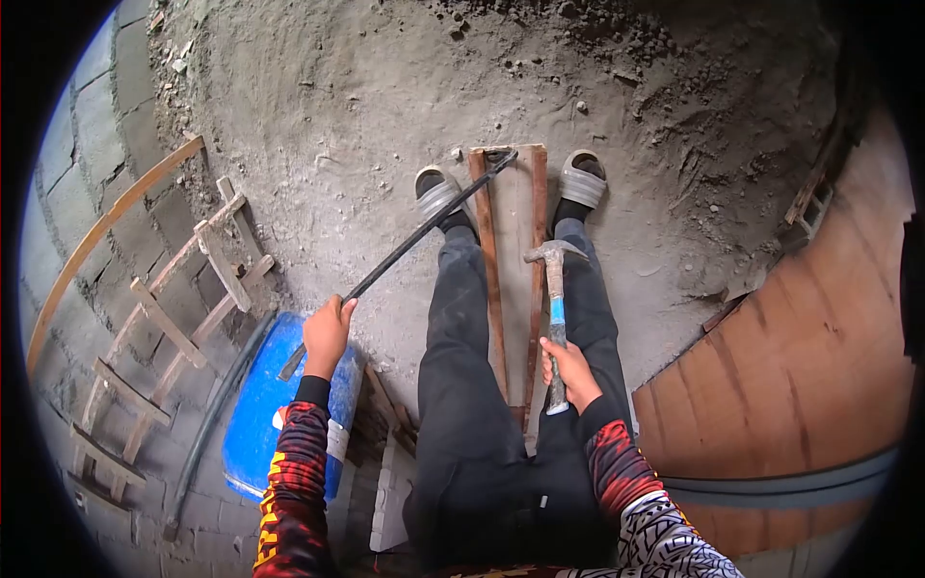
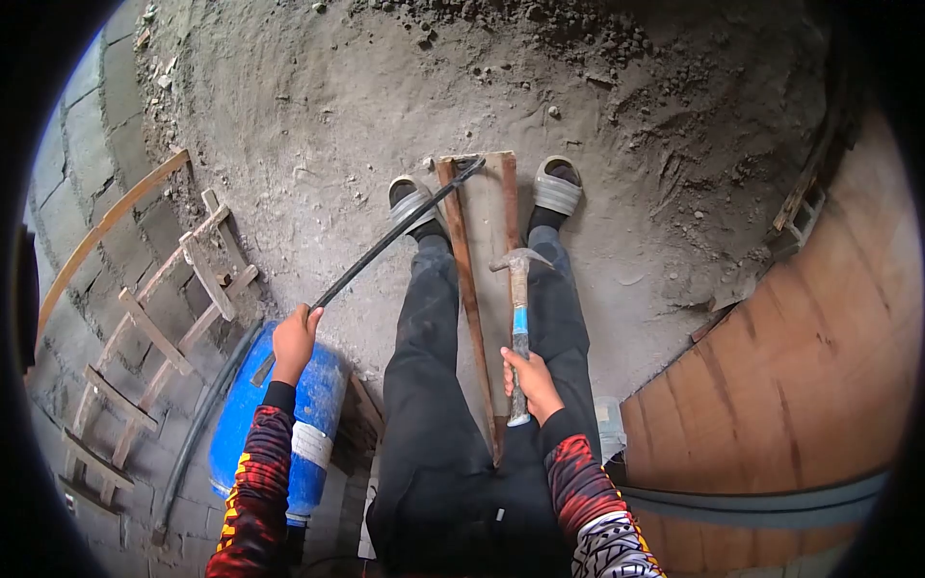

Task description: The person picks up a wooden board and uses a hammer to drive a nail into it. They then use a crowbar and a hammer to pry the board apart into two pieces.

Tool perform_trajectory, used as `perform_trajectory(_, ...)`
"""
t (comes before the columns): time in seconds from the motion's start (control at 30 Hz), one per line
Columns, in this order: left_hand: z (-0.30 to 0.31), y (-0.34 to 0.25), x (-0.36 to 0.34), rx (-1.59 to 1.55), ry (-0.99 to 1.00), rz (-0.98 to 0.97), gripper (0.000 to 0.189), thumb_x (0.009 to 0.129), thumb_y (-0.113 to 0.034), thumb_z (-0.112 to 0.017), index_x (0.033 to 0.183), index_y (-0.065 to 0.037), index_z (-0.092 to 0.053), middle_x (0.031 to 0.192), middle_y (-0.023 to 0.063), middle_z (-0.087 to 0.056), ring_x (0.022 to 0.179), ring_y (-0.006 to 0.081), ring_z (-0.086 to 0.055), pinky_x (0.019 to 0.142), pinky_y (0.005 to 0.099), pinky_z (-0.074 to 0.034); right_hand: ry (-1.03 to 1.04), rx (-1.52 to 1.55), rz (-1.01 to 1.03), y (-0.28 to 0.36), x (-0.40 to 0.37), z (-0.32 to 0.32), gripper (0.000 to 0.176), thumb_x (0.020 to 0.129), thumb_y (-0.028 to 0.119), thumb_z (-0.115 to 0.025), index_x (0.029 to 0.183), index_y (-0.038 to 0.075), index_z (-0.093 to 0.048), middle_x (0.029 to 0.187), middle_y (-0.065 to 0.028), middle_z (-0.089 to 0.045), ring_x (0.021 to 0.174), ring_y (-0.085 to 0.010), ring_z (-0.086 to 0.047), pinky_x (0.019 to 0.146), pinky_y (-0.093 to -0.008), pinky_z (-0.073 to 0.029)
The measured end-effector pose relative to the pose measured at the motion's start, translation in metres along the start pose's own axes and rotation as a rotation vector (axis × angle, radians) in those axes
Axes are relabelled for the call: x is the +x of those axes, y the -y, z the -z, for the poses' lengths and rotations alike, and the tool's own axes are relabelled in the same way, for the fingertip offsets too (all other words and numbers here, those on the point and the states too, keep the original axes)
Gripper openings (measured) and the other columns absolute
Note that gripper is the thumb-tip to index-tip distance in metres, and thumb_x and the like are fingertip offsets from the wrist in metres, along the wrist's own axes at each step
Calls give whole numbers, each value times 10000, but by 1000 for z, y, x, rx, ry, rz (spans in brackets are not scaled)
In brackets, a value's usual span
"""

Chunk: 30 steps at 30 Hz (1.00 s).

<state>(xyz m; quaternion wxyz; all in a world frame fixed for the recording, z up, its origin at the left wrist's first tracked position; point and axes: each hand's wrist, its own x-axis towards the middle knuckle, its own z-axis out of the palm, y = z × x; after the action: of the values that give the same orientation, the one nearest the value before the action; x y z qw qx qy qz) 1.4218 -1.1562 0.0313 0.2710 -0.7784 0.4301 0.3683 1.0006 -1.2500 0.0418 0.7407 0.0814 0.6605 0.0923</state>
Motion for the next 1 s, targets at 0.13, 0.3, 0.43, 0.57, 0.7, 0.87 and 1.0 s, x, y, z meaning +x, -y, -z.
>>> perform_trajectory(0.13, -4, 12, 10, 13, -9, -28, 443, 951, -470, -485, 805, -56, -537, 734, 185, -633, 665, 389, -621, 577, 480, -468, -32, -36, 90, 20, 1, -24, 254, 917, 257, -624, 797, 81, -486, 574, -5, -488, 437, -119, -476, 415, -274, -404)
perform_trajectory(0.3, 16, 19, 21, 87, -83, -84, 429, 945, -460, -504, 803, -57, -544, 742, 181, -636, 658, 377, -627, 560, 462, -475, -103, -98, 279, 51, 30, -53, 254, 925, 231, -614, 766, 78, -488, 562, -12, -504, 427, -119, -484, 402, -275, -400)
perform_trajectory(0.43, 21, 19, 25, 64, -82, -91, 430, 940, -459, -513, 790, -57, -541, 744, 176, -637, 653, 381, -624, 559, 467, -474, -114, 29, 439, 64, 90, -85, 284, 909, 233, -639, 708, 92, -498, 535, -7, -495, 393, -121, -473, 386, -280, -387)
perform_trajectory(0.57, 15, 14, 19, 75, -61, -60, 422, 939, -450, -520, 790, -55, -542, 745, 172, -636, 660, 385, -624, 566, 472, -473, -65, 94, 411, 62, 147, -109, 282, 911, 234, -635, 701, 94, -509, 538, -13, -512, 406, -119, -489, 386, -273, -380)
perform_trajectory(0.7, 5, 8, 11, 45, -60, -44, 401, 940, -430, -531, 805, -53, -547, 759, 177, -635, 673, 389, -621, 573, 477, -471, -61, 174, 367, 66, 150, -104, 252, 908, 228, -634, 737, 83, -519, 551, -18, -518, 413, -122, -490, 391, -276, -385)
perform_trajectory(0.87, -6, 1, 0, 52, -57, -25, 383, 939, -419, -539, 823, -53, -547, 765, 177, -635, 673, 387, -619, 568, 474, -467, -145, 219, 471, 60, 132, -75, 228, 898, 211, -637, 775, 60, -520, 549, -23, -496, 405, -133, -475, 397, -292, -394)
perform_trajectory(1.0, -11, -9, -9, 39, -62, -4, 376, 939, -415, -542, 833, -55, -546, 763, 177, -634, 670, 384, -618, 563, 471, -465, -221, 499, 511, 52, 147, -93, 183, 883, 154, -636, 809, 31, -524, 521, -25, -467, 391, -140, -461, 371, -278, -381)
